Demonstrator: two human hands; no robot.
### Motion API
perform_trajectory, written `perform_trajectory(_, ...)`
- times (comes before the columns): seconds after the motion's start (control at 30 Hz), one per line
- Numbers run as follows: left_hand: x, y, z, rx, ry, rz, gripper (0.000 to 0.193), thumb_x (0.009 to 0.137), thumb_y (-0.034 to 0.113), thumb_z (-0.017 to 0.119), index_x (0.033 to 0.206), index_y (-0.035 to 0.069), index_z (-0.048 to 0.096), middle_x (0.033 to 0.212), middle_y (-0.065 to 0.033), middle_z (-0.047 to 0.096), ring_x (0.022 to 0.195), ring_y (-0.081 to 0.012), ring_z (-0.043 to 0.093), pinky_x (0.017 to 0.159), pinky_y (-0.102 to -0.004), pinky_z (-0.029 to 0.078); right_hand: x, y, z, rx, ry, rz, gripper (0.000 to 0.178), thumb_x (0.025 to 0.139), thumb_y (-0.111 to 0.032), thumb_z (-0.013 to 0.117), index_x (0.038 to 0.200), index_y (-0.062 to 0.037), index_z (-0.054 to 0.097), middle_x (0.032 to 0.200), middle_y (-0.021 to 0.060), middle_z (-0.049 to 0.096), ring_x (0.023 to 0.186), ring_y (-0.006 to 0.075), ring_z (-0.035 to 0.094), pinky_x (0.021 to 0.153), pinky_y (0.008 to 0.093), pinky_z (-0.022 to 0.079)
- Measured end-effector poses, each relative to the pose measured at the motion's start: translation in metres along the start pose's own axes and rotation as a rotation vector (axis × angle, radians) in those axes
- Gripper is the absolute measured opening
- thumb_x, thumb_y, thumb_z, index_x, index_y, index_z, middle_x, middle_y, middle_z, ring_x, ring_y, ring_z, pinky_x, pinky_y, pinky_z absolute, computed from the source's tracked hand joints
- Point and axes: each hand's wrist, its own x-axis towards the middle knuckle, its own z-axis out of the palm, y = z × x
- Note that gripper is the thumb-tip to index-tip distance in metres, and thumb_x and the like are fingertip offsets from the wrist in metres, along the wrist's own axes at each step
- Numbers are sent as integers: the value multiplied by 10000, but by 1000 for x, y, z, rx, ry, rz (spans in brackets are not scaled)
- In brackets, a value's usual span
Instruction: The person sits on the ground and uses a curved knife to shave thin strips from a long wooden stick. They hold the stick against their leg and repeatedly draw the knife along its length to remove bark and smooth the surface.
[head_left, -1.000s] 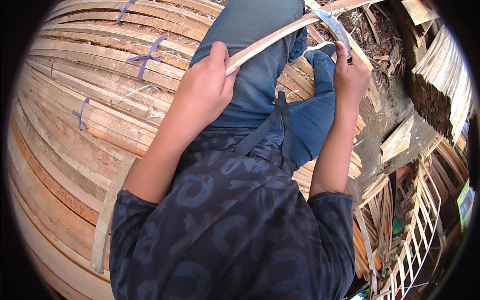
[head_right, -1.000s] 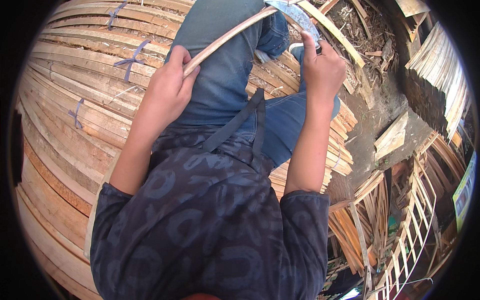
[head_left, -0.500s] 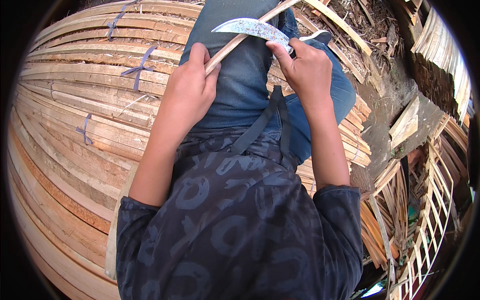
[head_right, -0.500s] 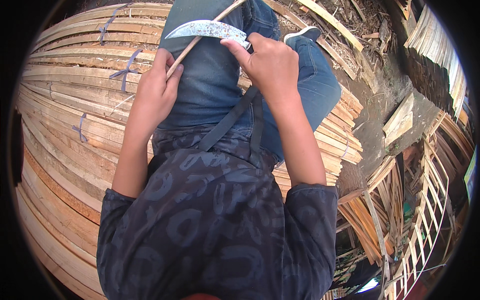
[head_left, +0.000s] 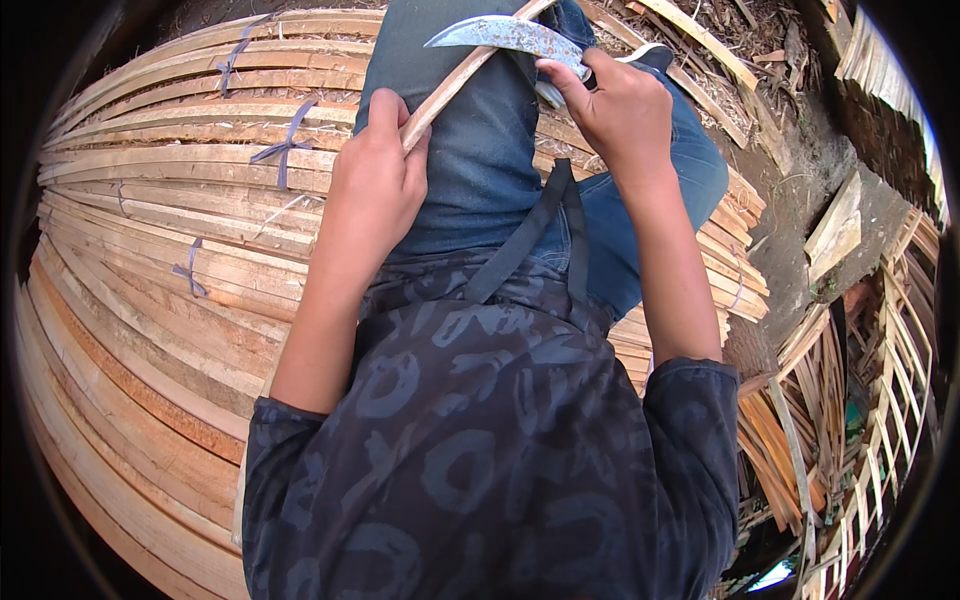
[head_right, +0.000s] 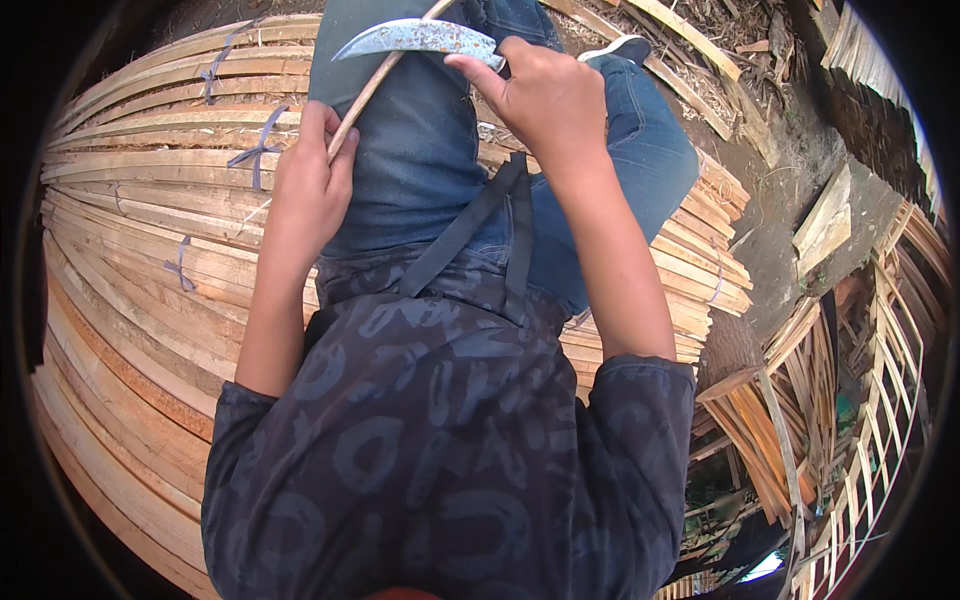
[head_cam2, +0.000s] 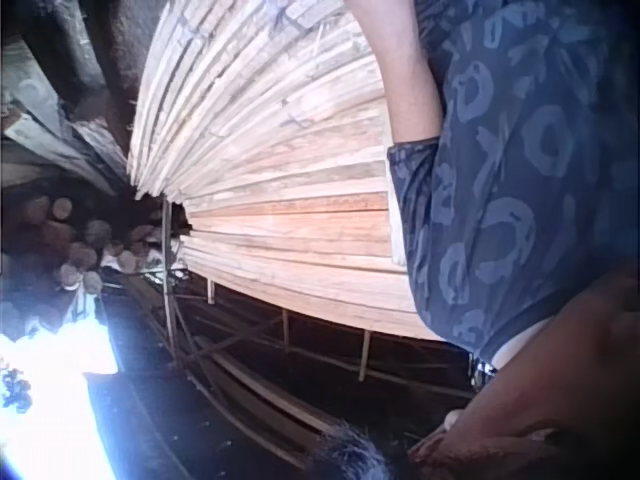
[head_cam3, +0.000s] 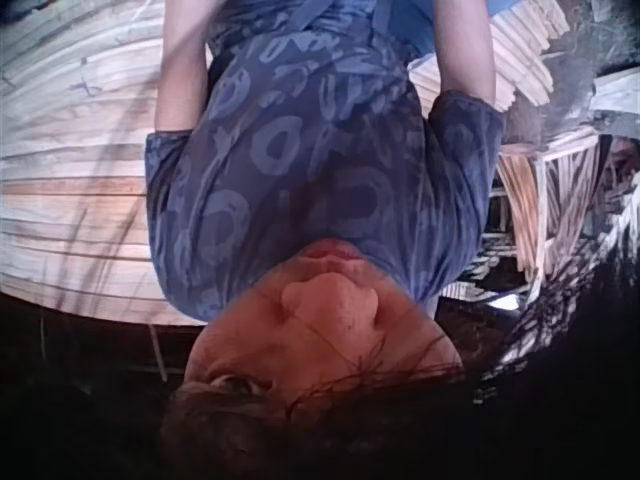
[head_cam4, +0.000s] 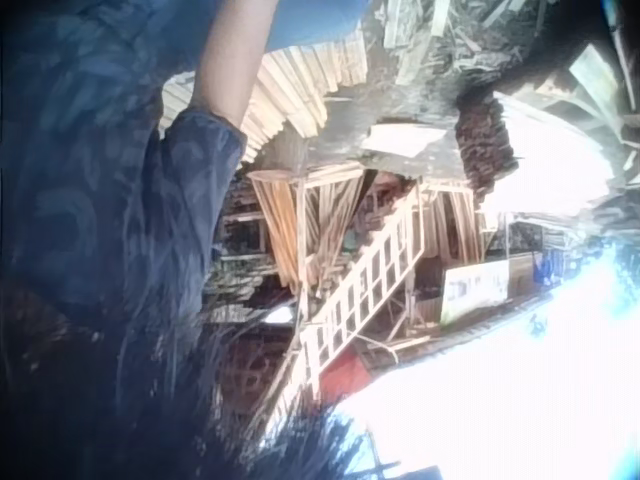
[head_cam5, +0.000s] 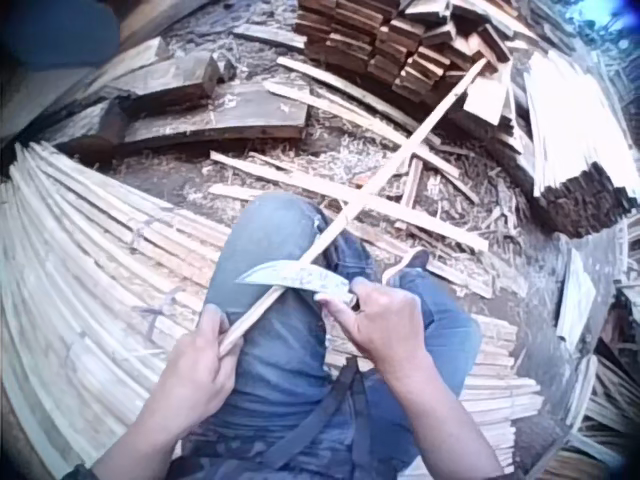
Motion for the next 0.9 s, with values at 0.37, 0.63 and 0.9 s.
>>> perform_trajectory(0.37,7,7,-2,37,-15,5,183,965,146,561,959,13,436,691,-273,585,703,-499,592,609,-534,443,9,10,5,24,50,-5,657,862,-691,533,651,-77,632,499,105,567,462,296,611,412,373,467)
perform_trajectory(0.63,13,22,-2,98,-34,35,184,966,150,566,946,14,444,685,-271,592,712,-500,598,596,-530,444,32,67,9,20,179,150,568,858,-583,618,650,-55,598,623,185,607,610,393,629,536,482,489)
perform_trajectory(0.9,7,14,-5,62,-44,-7,187,967,157,571,965,21,442,695,-273,591,717,-493,607,591,-519,447,30,48,8,-68,131,4,563,867,-603,598,706,-64,632,613,153,606,600,356,632,535,426,490)
